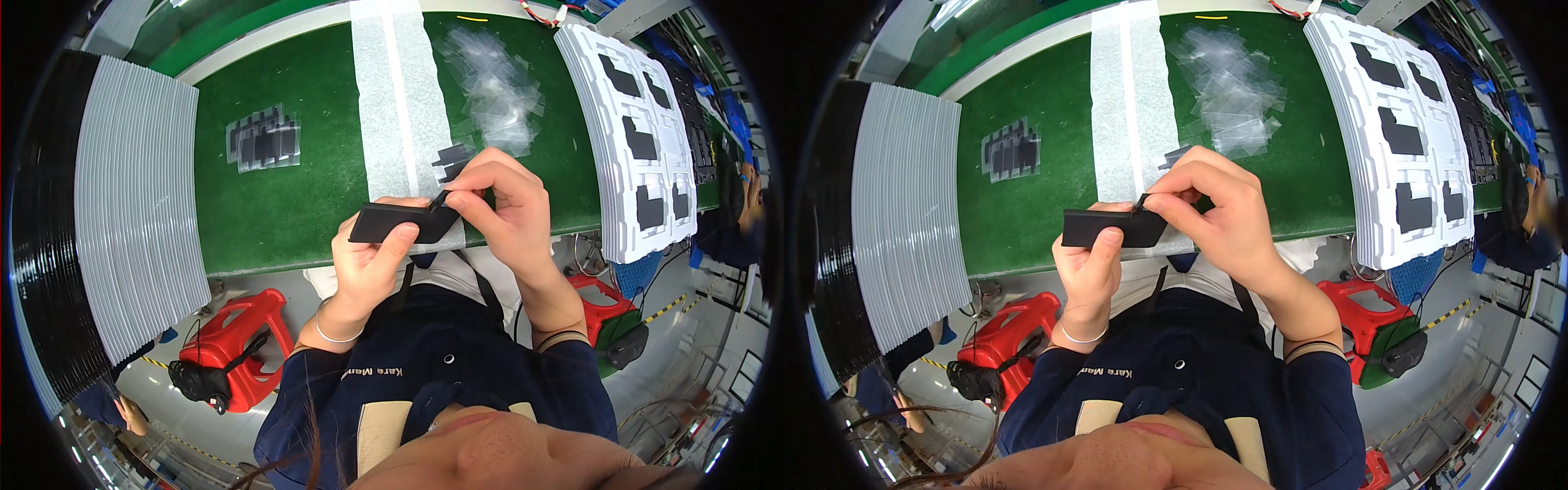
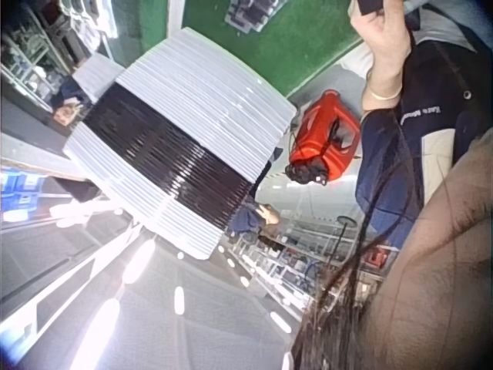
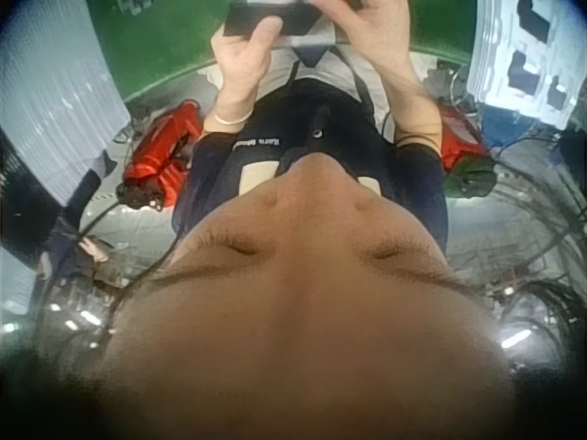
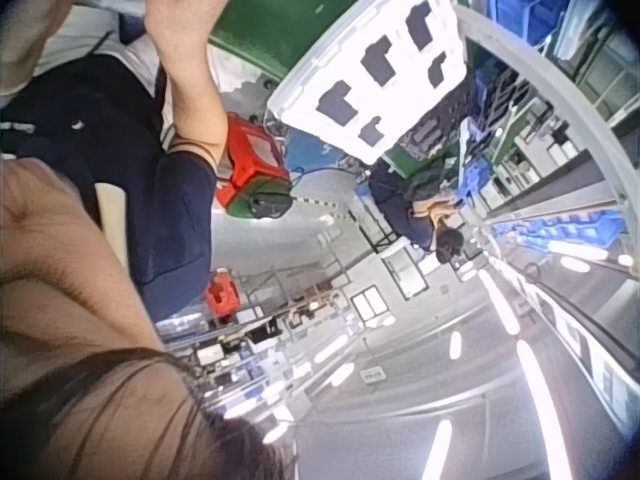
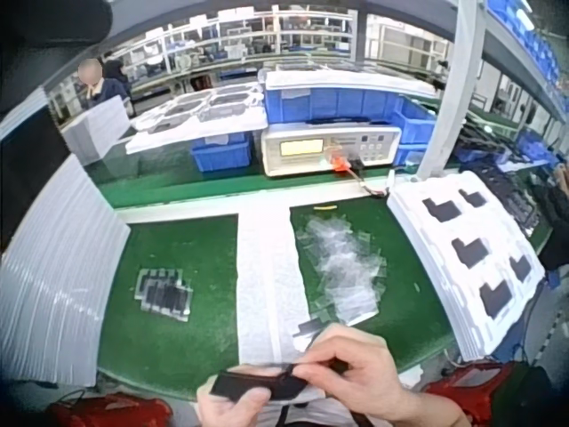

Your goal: Assembling small plastic housings and metal clips at a manufacturing workstation.

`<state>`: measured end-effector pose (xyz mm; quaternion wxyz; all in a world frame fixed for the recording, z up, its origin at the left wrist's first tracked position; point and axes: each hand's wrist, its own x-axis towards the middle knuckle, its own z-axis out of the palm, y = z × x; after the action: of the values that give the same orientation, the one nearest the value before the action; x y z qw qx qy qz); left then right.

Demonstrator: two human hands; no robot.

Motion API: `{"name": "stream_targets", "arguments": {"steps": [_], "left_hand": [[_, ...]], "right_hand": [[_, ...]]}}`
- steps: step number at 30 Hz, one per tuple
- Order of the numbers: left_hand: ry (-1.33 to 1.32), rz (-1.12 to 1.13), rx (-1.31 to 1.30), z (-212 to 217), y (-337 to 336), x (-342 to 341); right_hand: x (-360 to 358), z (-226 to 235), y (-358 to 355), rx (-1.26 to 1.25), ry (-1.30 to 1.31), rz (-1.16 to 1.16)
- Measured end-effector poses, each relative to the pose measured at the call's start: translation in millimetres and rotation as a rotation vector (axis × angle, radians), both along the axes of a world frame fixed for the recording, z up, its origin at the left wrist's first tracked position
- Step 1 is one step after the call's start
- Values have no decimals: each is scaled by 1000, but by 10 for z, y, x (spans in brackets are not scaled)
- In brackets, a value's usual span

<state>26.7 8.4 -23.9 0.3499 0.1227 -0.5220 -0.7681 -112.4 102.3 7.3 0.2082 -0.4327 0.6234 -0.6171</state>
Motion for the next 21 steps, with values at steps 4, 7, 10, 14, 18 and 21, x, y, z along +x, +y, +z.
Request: {"name": "stream_targets", "arguments": {"steps": [4, 7, 10, 14, 18, 21], "left_hand": [[-27, -7, -6, 7, 50, -7], [-25, 13, 131, 38, 75, 5], [36, 38, 328, 7, 20, -18], [-50, 124, -272, 14, 70, -22], [-101, 212, -1023, 56, 3, -159], [-150, 138, -1132, 67, 7, -170]], "right_hand": [[34, -22, -48, 2, 86, -47], [-19, -92, -81, -152, -47, -40], [-97, -70, -11, -442, -213, -54], [119, 79, 103, -182, 477, 8], [334, 190, 96, -87, 559, 83], [301, 176, 188, 37, 477, -11]]}}
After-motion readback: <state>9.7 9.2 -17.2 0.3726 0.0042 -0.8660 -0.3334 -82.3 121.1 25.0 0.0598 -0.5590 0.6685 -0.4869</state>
